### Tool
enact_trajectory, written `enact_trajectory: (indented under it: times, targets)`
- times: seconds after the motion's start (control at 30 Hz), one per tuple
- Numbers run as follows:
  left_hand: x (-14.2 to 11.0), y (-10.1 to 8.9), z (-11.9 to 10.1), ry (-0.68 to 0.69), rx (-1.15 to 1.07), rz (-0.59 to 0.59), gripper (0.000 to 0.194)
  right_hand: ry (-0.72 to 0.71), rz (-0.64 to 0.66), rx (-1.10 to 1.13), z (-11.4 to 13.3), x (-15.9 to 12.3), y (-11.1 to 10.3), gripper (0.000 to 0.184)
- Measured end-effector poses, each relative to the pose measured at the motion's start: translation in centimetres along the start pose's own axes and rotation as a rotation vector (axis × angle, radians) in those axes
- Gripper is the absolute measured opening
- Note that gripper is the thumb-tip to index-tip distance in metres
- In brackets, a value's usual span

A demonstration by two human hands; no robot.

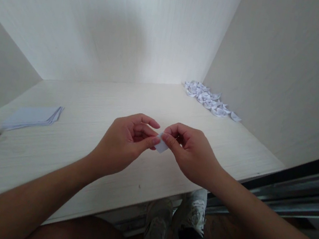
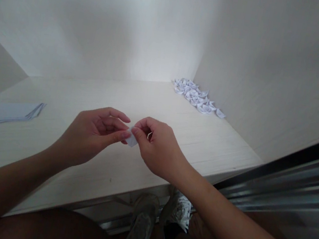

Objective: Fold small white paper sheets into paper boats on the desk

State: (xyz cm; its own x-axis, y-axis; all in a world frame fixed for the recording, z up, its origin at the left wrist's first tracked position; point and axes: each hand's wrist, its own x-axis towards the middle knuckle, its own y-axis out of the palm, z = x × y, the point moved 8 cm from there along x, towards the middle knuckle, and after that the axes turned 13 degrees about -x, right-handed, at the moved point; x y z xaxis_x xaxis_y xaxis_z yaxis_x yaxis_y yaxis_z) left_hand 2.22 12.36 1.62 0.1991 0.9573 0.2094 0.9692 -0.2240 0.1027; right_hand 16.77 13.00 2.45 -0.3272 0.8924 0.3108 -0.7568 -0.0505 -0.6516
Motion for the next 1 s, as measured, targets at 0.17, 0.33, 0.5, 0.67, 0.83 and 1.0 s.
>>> enact_trajectory:
  times: [0.17,0.33,0.5,0.67,0.83,1.0]
  targets:
    - [0.4,-0.5,1.2,-0.085,0.050,-0.016,0.029,0.051,0.042,0.082,-1.1,0.2,0.6,0.015]
    - [0.3,-1.0,1.1,-0.094,0.112,-0.056,0.027,0.079,0.116,0.173,-1.8,0.4,1.5,0.027]
    - [0.2,-1.0,1.6,-0.170,0.143,-0.036,0.032,0.156,0.141,0.315,-3.2,0.5,2.4,0.026]
    - [0.5,-1.0,2.4,-0.188,0.196,0.000,0.029,0.181,0.186,0.406,-4.4,0.8,3.3,0.027]
    - [0.8,-1.0,2.3,-0.122,0.328,0.016,0.013,0.200,0.160,0.409,-5.3,0.8,3.3,0.022]
    - [0.9,-0.7,2.3,-0.091,0.241,0.057,0.010,0.001,0.149,0.333,-3.8,0.5,2.7,0.013]
